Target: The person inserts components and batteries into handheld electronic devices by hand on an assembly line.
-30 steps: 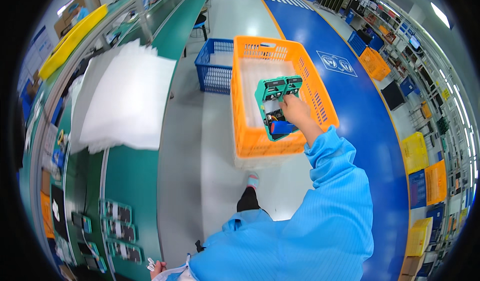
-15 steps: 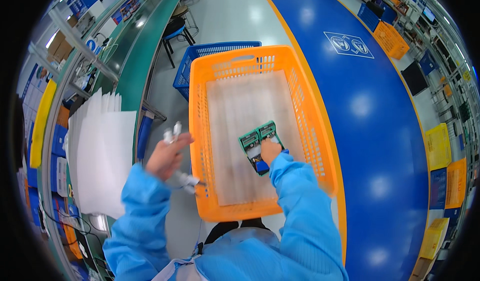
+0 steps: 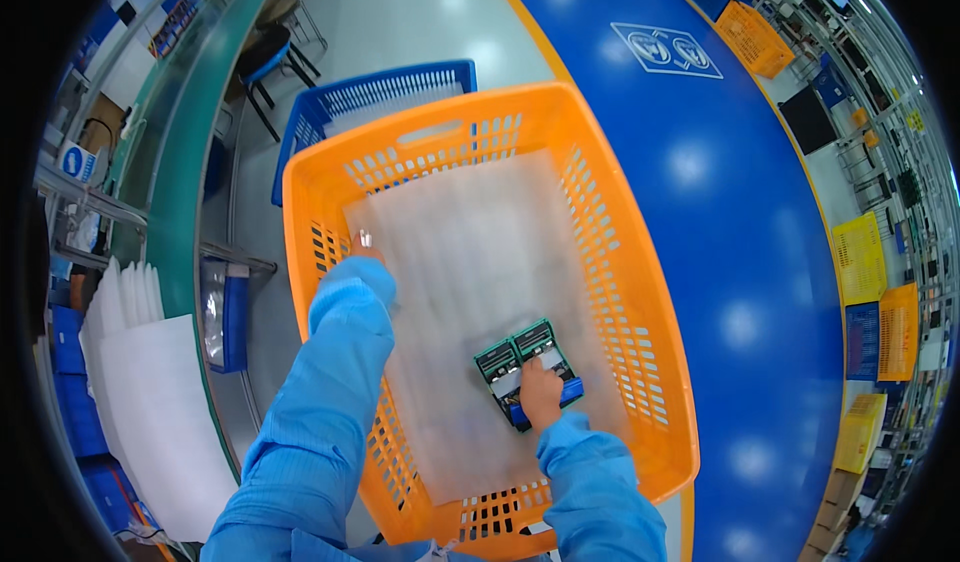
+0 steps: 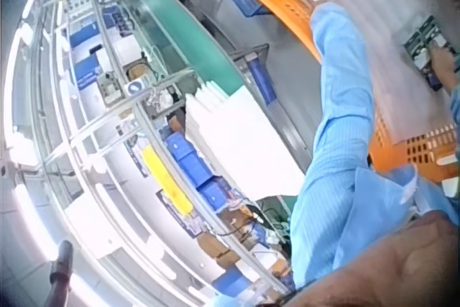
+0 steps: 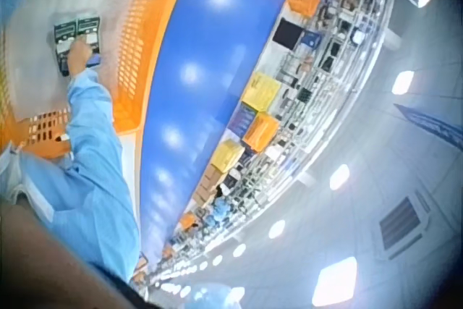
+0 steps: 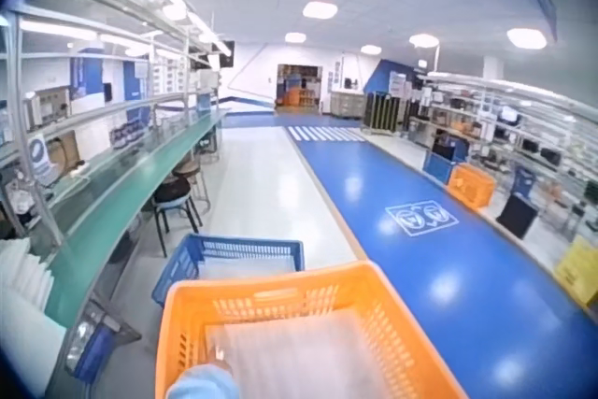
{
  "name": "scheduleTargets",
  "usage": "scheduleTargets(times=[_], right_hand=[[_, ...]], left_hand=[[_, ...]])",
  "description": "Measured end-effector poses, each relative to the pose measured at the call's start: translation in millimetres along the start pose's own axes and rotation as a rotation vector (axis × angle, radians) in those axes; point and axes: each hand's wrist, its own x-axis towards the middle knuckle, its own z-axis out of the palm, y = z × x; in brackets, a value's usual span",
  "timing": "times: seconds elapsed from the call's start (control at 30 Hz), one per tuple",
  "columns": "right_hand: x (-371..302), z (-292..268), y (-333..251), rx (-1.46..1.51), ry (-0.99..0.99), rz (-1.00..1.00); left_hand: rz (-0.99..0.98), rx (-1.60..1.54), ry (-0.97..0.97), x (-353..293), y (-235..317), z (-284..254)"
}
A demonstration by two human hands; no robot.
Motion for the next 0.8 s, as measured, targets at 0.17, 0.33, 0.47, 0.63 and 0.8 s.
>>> scheduleTargets(times=[0.17,0.33,0.47,0.63,0.8], right_hand=[[7,-7,-1,0.014,-0.098,0.013],[7,-8,1,-0.019,-0.086,0.008],[8,-6,6,-0.053,-0.079,-0.028],[10,-26,11,-0.038,-0.137,-0.044],[34,-93,4,-0.020,-0.063,-0.250]], left_hand=[[-0.011,0.038,0.019,10,-6,6],[-0.041,0.046,0.083,-34,-3,12],[0.411,-0.220,0.031,-96,-16,40],[0.302,-0.432,0.108,-103,-28,28],[0.241,-0.466,0.185,-95,-52,-3]])
